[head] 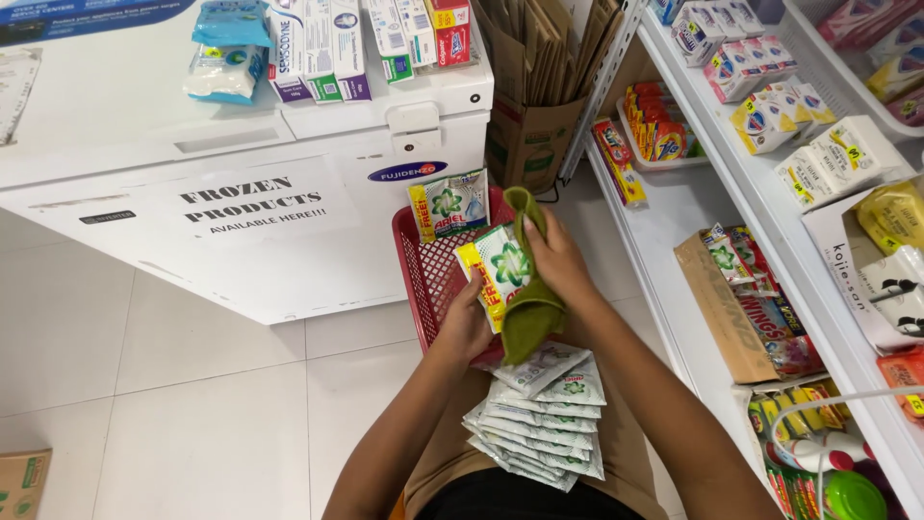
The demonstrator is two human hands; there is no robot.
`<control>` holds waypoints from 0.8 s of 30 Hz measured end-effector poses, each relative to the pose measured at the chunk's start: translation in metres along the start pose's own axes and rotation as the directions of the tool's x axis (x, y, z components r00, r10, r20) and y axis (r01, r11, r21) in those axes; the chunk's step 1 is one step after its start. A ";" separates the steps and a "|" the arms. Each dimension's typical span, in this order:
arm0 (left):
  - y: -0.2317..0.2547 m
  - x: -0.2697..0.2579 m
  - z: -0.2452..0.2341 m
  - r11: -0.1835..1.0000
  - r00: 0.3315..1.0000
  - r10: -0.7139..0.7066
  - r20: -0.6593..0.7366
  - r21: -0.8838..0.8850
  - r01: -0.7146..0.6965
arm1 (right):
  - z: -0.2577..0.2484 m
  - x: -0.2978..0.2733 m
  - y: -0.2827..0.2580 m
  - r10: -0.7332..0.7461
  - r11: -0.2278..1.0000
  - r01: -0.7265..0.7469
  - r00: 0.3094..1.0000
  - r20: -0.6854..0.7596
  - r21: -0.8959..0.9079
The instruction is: The person sits on a low stool in a store aisle and wipes multiple small detergent packets with a green cloth. They hold the packets in a red basket on their lap, wipe each one individually, and then place them back into the basket. The person also wipes the basket itself and arranges the packets neatly inside.
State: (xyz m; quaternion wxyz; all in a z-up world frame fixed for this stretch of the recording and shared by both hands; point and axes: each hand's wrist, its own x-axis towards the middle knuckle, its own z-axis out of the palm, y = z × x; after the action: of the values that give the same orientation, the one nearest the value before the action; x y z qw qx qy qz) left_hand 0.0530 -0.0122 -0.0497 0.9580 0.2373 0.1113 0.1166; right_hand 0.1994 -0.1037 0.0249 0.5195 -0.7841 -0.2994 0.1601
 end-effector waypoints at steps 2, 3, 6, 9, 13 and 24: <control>0.001 0.001 -0.001 0.999 0.996 0.025 -0.087 0.044 -0.021 | -0.017 -0.004 0.007 0.096 0.973 -0.107 0.993 0.061 0.205; 0.001 0.000 -0.002 0.996 0.982 0.050 -0.181 0.088 -0.034 | -0.024 -0.007 0.011 0.183 0.891 -0.227 0.972 0.146 0.393; 0.009 0.000 0.018 0.944 0.939 0.154 -0.307 0.328 -0.047 | -0.038 0.004 0.043 0.163 0.804 -0.203 0.979 0.121 0.559; 0.002 0.004 0.009 0.864 0.904 0.256 -0.342 0.500 -0.056 | -0.040 -0.001 0.024 0.171 0.850 -0.139 0.985 -0.017 0.508; 0.015 -0.010 0.064 0.941 0.941 0.219 -0.256 0.310 -0.135 | -0.008 -0.056 -0.058 0.314 0.938 -0.326 0.943 0.108 0.117; 0.001 0.028 0.015 0.954 0.952 0.256 -0.167 -0.117 -0.277 | 0.071 0.006 0.020 -0.602 0.734 0.498 0.792 -0.103 -0.462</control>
State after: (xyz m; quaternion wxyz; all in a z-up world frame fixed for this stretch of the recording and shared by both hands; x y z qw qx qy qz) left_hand 0.0834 -0.0106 -0.0404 0.9365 0.1736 0.1414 0.2699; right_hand 0.1702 -0.0541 -0.0218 0.3993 -0.7635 -0.4794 -0.1668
